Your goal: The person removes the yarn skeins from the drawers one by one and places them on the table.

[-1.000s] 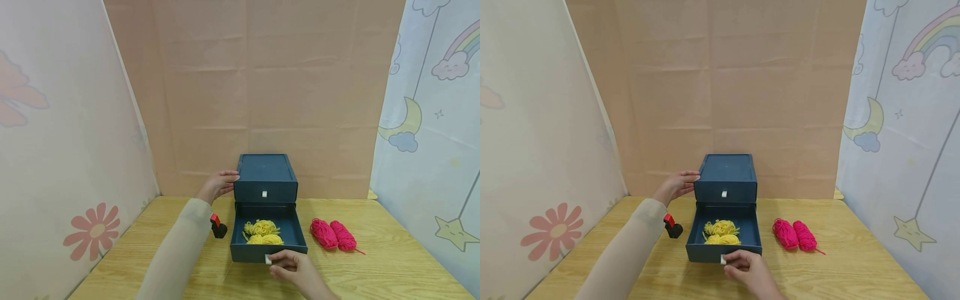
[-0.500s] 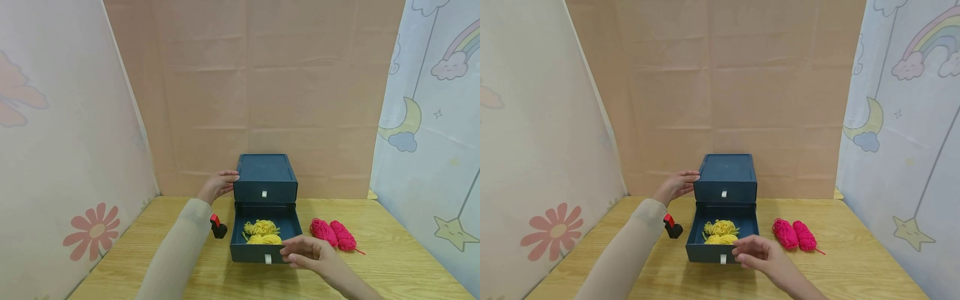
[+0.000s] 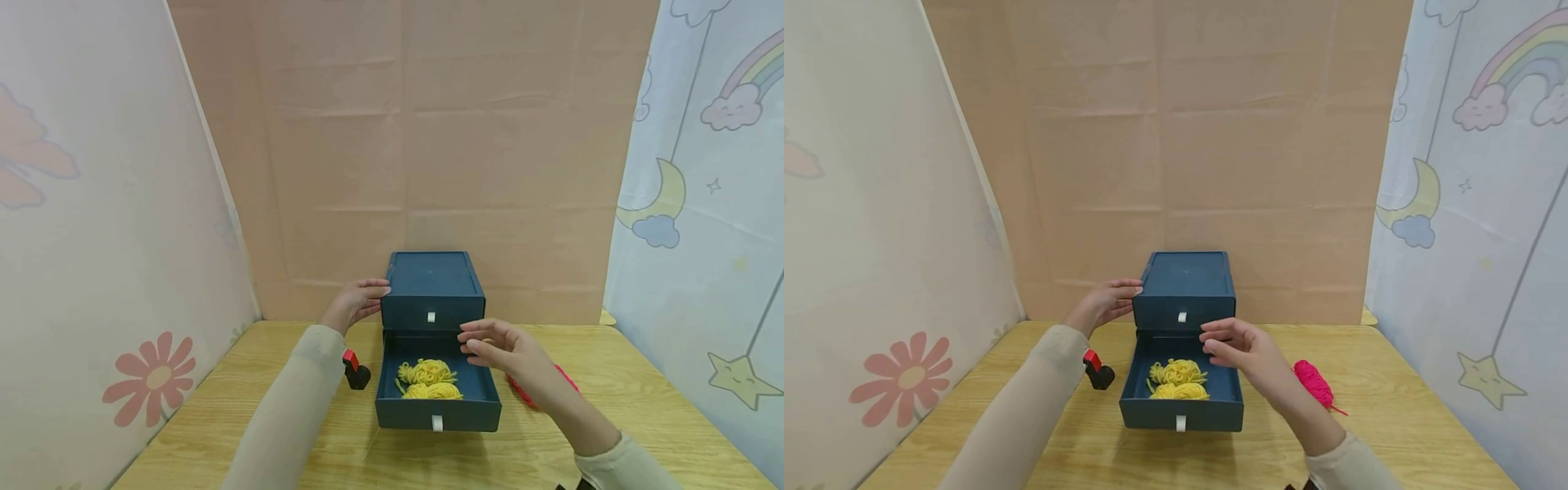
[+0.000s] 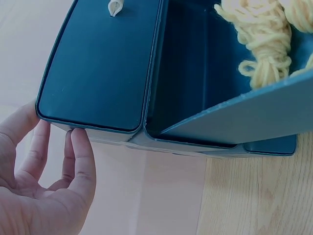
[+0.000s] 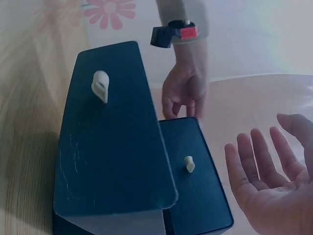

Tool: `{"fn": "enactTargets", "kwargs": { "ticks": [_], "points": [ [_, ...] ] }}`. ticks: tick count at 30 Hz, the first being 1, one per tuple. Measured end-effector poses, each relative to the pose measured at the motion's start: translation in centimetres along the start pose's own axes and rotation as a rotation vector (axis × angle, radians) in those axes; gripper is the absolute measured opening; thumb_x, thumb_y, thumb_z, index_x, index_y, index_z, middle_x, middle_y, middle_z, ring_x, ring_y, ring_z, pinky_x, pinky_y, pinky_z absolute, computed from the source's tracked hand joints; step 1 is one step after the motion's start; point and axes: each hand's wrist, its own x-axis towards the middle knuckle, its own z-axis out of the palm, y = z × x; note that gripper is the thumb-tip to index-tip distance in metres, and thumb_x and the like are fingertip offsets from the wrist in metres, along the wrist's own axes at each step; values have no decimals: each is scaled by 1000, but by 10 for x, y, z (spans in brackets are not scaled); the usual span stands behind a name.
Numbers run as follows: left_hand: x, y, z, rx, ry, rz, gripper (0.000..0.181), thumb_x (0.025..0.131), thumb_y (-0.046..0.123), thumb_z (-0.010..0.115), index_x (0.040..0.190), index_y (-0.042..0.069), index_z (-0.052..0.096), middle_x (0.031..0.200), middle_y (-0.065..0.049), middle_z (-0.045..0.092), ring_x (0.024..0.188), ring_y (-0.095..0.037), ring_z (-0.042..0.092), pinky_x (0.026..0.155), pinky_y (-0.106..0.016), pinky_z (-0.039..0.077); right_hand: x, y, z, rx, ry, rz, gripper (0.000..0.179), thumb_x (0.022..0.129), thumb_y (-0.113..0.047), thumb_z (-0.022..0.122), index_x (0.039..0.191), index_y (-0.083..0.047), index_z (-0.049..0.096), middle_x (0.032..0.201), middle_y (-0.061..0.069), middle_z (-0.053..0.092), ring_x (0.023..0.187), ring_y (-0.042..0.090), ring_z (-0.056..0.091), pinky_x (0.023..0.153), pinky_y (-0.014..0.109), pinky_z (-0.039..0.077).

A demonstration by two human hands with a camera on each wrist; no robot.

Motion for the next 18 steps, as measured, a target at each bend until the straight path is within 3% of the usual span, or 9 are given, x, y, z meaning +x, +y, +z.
{"fn": "enactTargets", "kwargs": {
  "ticks": [10, 14, 18],
  "points": [
    [0, 0, -1, -7, 0, -5, 25, 84, 20, 69, 108, 13, 67, 104, -6, 63, 85, -18, 60, 88, -31, 49, 42, 20, 6, -84, -91, 67, 49, 87, -28, 65, 123, 3, 51, 120, 22, 54, 106, 32, 57, 86, 43, 49],
    [0, 0, -1, -3, 0, -7, 25, 84, 20, 68, 108, 13, 67, 104, -6, 63, 85, -18, 60, 89, -32, 48, 55, 28, 10, -148, -109, 115, 48, 86, -29, 66, 121, 2, 53, 117, 19, 57, 107, 37, 56, 85, 46, 49],
    [1, -1, -1, -6, 1, -5, 25, 84, 19, 68, 108, 12, 67, 103, -7, 62, 85, -18, 60, 91, -34, 47, 64, 35, 13, -236, -149, 169, 46, 85, -28, 67, 119, 1, 55, 111, 13, 61, 101, 32, 59, 83, 48, 50]
  ]
}}
